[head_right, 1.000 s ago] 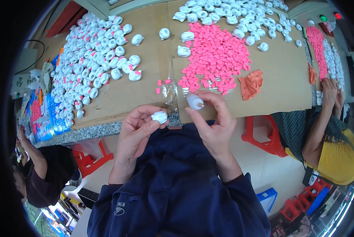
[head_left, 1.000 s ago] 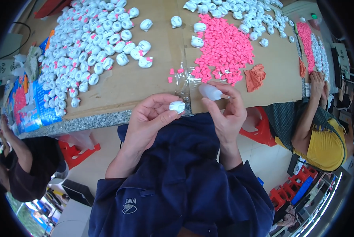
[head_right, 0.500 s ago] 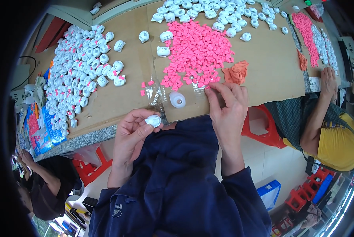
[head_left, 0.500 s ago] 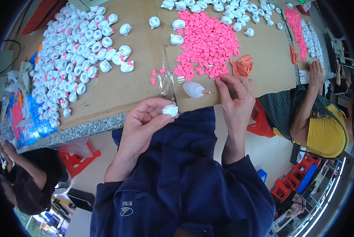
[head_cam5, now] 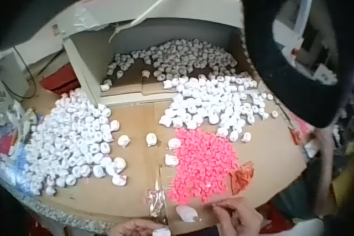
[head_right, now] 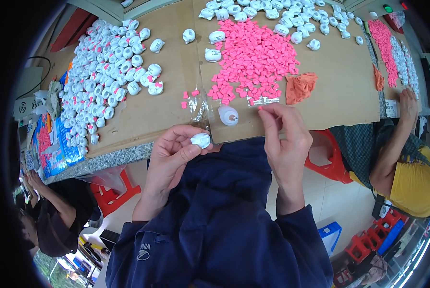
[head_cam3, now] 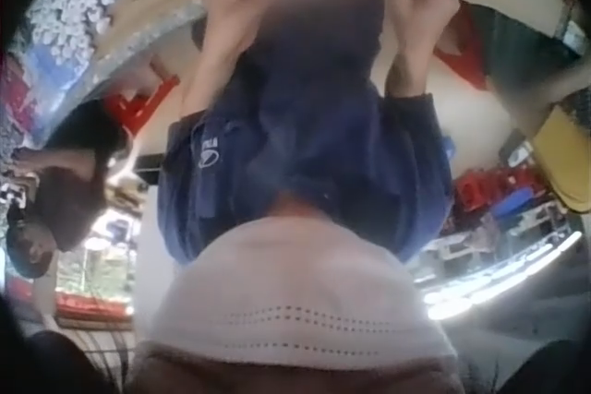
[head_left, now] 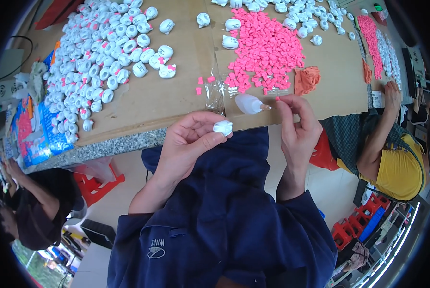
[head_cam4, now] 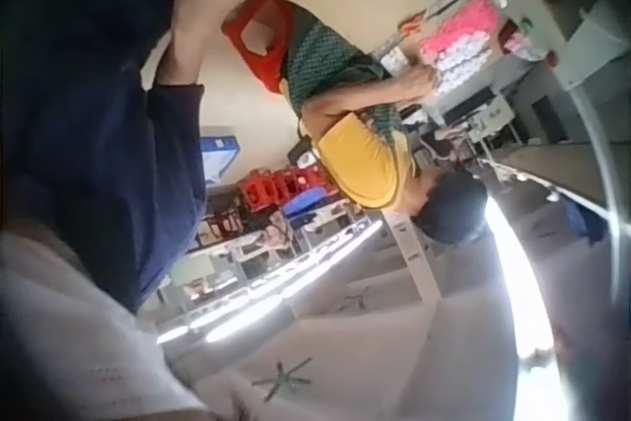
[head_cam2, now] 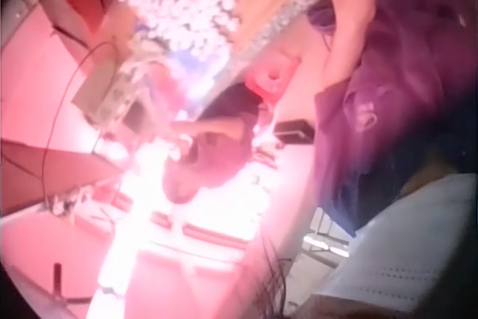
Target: Assembling small plastic toy components by applying glue from a bottle and joining parts.
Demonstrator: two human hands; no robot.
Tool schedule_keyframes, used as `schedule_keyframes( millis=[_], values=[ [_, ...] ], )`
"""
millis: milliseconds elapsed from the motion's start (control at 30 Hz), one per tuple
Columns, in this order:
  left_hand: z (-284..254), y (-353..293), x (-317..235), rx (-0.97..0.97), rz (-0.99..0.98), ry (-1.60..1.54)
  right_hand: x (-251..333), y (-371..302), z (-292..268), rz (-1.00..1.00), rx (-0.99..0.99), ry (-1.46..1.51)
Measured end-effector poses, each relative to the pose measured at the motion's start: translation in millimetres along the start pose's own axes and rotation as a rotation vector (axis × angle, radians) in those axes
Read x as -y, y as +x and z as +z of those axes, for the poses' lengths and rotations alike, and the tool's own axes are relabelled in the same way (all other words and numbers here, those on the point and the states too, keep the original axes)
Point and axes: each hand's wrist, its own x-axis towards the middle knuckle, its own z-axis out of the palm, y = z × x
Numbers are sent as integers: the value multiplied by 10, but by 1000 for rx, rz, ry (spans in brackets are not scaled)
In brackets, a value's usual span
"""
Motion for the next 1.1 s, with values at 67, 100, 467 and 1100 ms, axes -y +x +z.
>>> schedule_keyframes(
  millis=[67, 100, 467, 1100],
  values=[
    [13, 2, 25, 2, 55, 33, 84, -96, 6, -37, 75, 171],
    [22, -2, 34, -1, 52, 34, 188, -127, 4, -43, 135, 167],
    [112, 5, 125, 3, 265, 193, 316, -311, 215, -371, 72, 47],
    [54, 0, 107, 42, 298, 447, 163, -372, 206, -61, 242, 359]
  ],
)
